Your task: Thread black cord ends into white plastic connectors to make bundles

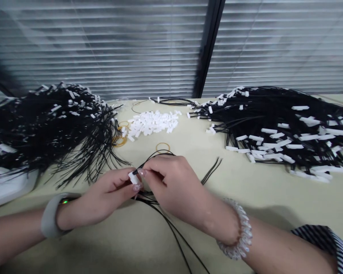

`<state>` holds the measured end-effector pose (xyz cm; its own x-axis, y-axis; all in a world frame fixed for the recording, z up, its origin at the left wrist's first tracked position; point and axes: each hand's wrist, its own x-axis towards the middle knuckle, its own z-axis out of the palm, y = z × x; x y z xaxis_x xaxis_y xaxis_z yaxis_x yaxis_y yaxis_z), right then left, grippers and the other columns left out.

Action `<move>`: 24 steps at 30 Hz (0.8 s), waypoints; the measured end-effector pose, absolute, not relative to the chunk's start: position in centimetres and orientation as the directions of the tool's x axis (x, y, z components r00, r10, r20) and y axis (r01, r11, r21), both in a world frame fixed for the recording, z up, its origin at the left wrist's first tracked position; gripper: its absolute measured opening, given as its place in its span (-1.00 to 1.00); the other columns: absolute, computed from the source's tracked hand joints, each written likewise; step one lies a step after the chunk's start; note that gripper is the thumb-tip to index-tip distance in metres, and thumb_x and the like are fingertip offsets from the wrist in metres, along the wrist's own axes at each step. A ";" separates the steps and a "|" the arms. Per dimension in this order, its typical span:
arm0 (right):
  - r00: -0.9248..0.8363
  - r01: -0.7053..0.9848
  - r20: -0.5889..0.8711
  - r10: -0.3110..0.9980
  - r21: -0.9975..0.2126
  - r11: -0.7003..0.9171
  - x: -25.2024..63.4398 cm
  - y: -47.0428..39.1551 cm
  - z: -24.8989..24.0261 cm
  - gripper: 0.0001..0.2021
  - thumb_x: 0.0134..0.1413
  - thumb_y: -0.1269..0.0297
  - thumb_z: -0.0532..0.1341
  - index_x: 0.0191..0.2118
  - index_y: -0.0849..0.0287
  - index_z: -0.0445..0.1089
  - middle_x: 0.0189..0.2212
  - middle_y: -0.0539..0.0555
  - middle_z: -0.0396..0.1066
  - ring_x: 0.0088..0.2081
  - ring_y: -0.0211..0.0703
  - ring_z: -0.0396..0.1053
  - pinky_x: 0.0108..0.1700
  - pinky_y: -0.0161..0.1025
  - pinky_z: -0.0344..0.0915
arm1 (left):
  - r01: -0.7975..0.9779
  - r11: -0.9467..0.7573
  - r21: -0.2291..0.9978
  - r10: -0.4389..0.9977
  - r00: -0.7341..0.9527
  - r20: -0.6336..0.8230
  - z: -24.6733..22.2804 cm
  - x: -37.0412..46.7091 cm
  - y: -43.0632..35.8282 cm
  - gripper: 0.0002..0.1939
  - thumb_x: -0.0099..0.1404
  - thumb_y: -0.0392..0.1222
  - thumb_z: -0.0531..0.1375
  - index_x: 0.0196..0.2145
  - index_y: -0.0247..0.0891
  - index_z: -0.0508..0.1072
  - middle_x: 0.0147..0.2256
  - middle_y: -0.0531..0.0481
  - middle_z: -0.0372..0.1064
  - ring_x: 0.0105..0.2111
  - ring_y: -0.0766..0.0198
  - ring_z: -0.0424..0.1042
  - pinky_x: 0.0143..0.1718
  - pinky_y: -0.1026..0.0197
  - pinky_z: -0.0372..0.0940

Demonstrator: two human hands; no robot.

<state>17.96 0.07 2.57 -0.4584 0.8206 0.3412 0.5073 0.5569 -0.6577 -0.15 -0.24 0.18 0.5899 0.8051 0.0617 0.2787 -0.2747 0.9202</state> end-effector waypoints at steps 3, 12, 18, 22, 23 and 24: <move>-0.461 0.507 0.364 0.809 -0.640 0.577 17.7 0.0 2.5 -0.81 0.07 0.42 0.08 -0.54 0.23 0.28 -0.60 -0.10 0.27 -0.51 -0.45 0.16 -0.44 -0.43 0.07 | 0.284 -0.270 0.920 0.804 0.592 0.053 0.2 -0.1 -0.3 -0.77 0.30 -0.17 -0.02 -0.50 -0.29 0.21 -0.56 0.13 0.07 -0.54 0.40 0.04 -0.53 0.32 0.02; -0.473 0.523 0.440 0.763 -0.557 0.646 17.7 0.5 2.6 -0.83 0.06 0.43 0.09 -0.52 0.23 0.32 -0.59 -0.07 0.30 -0.51 -0.42 0.19 -0.44 -0.41 0.10 | 0.266 -0.230 0.936 0.843 0.536 0.054 0.1 0.0 -0.3 -0.79 0.28 -0.18 0.02 -0.49 -0.30 0.26 -0.55 0.10 0.16 -0.52 0.39 0.15 -0.49 0.31 0.10; -0.190 0.603 0.610 0.769 -0.545 0.582 20.1 1.8 4.4 -0.89 0.03 0.30 0.17 -0.42 0.17 0.41 -0.52 -0.01 0.40 -0.51 -0.34 0.27 -0.47 -0.37 0.17 | 0.169 -0.111 0.979 0.904 0.427 0.029 -0.1 -0.2 0.0 -0.81 0.24 -0.14 0.09 -0.45 -0.30 0.34 -0.47 0.04 0.32 -0.41 0.31 0.35 -0.33 0.24 0.25; -0.131 0.647 0.409 0.903 -0.655 0.390 22.5 4.4 3.8 -0.79 0.03 0.23 0.13 -0.53 0.19 0.36 -0.58 -0.01 0.35 -0.56 -0.33 0.22 -0.53 -0.34 0.14 | 0.091 -0.122 0.988 0.946 0.312 0.088 -0.3 -0.4 0.0 -0.85 0.25 -0.16 0.10 -0.40 -0.26 0.37 -0.45 0.07 0.34 -0.40 0.36 0.36 -0.31 0.30 0.26; -0.231 0.640 0.305 0.924 -0.667 0.381 22.9 4.9 3.3 -0.76 0.02 0.24 0.13 -0.58 0.19 0.34 -0.63 -0.02 0.32 -0.58 -0.33 0.21 -0.54 -0.34 0.14 | 0.085 -0.133 0.987 0.955 0.278 0.105 -0.4 -0.4 0.0 -0.86 0.25 -0.17 0.09 -0.40 -0.25 0.38 -0.44 0.08 0.35 -0.40 0.38 0.36 -0.32 0.33 0.26; -0.341 0.622 0.221 0.914 -0.676 0.395 23.0 5.3 2.9 -0.77 0.00 0.27 0.14 -0.61 0.19 0.33 -0.66 -0.04 0.29 -0.59 -0.33 0.21 -0.54 -0.34 0.16 | 0.082 -0.145 0.986 0.962 0.244 0.121 -0.4 -0.3 0.0 -0.85 0.26 -0.17 0.09 -0.41 -0.25 0.38 -0.44 0.08 0.35 -0.41 0.39 0.35 -0.33 0.35 0.25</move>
<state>23.03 5.30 2.87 -0.3408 0.9139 0.2206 0.6225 0.3952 -0.6755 -0.33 -0.04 -0.41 0.2437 0.9623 0.1212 0.0815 -0.1449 0.9861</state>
